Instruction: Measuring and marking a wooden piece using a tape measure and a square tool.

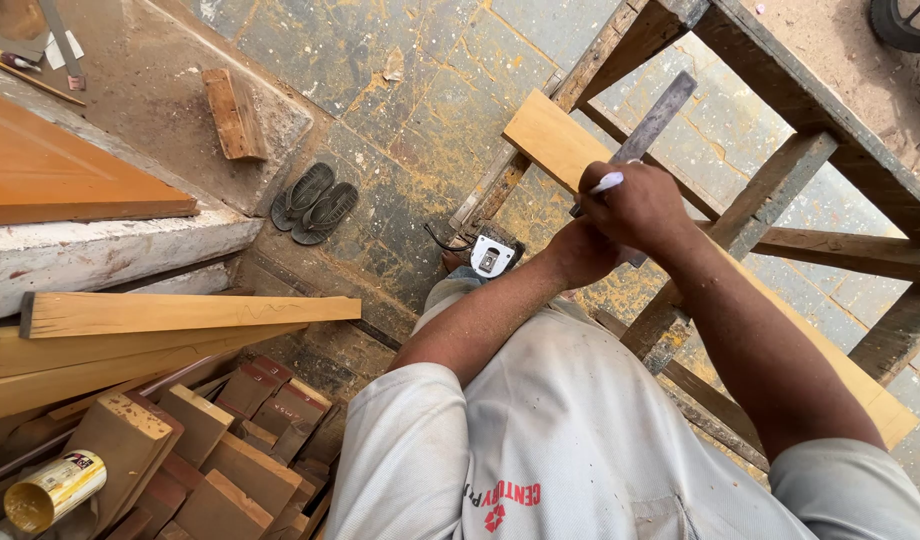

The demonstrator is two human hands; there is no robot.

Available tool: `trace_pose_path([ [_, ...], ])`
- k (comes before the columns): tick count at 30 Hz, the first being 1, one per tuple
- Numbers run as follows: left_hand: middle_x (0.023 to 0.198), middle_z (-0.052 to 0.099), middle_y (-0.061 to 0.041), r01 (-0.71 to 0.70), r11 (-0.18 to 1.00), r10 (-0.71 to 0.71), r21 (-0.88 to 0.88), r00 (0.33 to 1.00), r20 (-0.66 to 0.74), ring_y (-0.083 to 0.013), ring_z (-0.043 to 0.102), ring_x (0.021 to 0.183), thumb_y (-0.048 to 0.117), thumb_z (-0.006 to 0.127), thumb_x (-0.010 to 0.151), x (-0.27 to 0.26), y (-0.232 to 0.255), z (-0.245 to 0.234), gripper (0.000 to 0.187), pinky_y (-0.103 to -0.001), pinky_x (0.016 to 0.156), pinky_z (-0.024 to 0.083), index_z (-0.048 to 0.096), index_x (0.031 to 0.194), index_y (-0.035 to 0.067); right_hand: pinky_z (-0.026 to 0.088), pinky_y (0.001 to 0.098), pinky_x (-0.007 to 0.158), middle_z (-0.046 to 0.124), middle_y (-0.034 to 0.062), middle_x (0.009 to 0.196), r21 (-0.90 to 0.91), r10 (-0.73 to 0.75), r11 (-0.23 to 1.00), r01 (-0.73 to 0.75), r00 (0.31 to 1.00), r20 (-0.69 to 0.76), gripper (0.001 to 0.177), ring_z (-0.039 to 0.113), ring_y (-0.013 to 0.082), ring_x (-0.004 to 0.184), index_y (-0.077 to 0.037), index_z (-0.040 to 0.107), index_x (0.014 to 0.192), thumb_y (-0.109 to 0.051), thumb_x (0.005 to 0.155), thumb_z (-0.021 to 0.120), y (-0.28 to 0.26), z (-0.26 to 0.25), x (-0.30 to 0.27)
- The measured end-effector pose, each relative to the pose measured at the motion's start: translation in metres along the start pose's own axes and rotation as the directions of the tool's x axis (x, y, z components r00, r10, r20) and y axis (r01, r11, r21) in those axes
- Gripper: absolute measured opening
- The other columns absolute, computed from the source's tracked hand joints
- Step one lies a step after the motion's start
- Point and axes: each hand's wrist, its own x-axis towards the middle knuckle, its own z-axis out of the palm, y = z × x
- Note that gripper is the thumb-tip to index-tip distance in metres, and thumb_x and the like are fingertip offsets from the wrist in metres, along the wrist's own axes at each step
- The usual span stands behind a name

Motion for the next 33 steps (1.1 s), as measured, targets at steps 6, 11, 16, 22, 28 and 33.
trace_pose_path([
  [6,0.122,0.059,-0.004,-0.055,0.998,0.054,0.024,0.996,0.068,-0.021,0.059,0.122,0.012,0.058,0.1,-0.001,-0.009,-0.028,0.014,-0.04,0.112,0.048,0.065,0.112,0.009,0.058,0.0388,0.067,0.075,0.0108,0.082,0.415,0.186,0.895,-0.166,0.983,-0.008,0.015,0.073,0.0242,0.076,-0.009,0.072,0.099,-0.023,0.097,0.076,0.001,-0.023,-0.005],
  [11,0.121,0.055,-0.007,-0.081,0.994,0.094,0.074,0.978,-0.187,-0.0243,0.058,0.126,0.015,0.063,0.095,-0.016,-0.036,-0.062,0.013,-0.041,0.11,0.048,0.064,0.106,0.008,0.056,0.0321,0.068,0.074,0.0103,0.087,0.633,0.328,0.74,-0.228,0.944,-0.044,0.02,0.073,0.0189,0.078,-0.002,0.07,0.099,-0.02,0.098,0.079,0.007,-0.024,-0.012],
  [16,0.121,0.055,-0.006,-0.078,0.993,0.093,0.093,0.98,-0.175,-0.0249,0.056,0.129,0.015,0.065,0.094,-0.023,-0.058,-0.077,0.014,-0.042,0.11,0.048,0.064,0.106,0.009,0.057,0.032,0.069,0.074,0.0107,0.089,0.625,0.312,0.75,-0.216,0.949,-0.047,0.021,0.073,0.0173,0.081,0.0,0.069,0.1,-0.018,0.099,0.079,0.003,-0.012,-0.004],
  [22,0.123,0.056,-0.006,-0.078,0.996,0.083,0.033,0.983,-0.166,-0.0242,0.056,0.13,0.014,0.065,0.093,-0.025,-0.067,-0.073,0.017,-0.041,0.111,0.048,0.065,0.109,0.008,0.057,0.0327,0.071,0.074,0.0106,0.091,0.637,0.31,0.738,-0.224,0.95,-0.025,0.023,0.073,0.0178,0.084,0.0,0.068,0.103,-0.02,0.099,0.079,-0.004,-0.011,0.01],
  [28,0.127,0.056,-0.005,-0.073,0.997,0.068,-0.028,0.986,-0.152,-0.0242,0.055,0.132,0.012,0.064,0.093,-0.026,-0.071,-0.066,0.017,-0.042,0.112,0.048,0.066,0.11,0.008,0.056,0.0324,0.072,0.074,0.0099,0.091,0.711,0.325,0.654,-0.26,0.945,0.047,0.022,0.072,0.0177,0.085,0.0,0.069,0.109,-0.022,0.105,0.071,-0.009,-0.01,0.026],
  [33,0.131,0.055,-0.004,-0.065,0.992,0.043,-0.104,0.978,-0.206,-0.0238,0.053,0.133,0.011,0.063,0.095,-0.028,-0.073,-0.054,0.018,-0.043,0.113,0.047,0.066,0.112,0.009,0.058,0.0307,0.073,0.074,0.0099,0.091,0.758,0.304,0.609,-0.235,0.951,0.051,0.021,0.074,0.0158,0.087,0.0,0.067,0.11,-0.022,0.107,0.068,-0.014,-0.009,0.039],
])
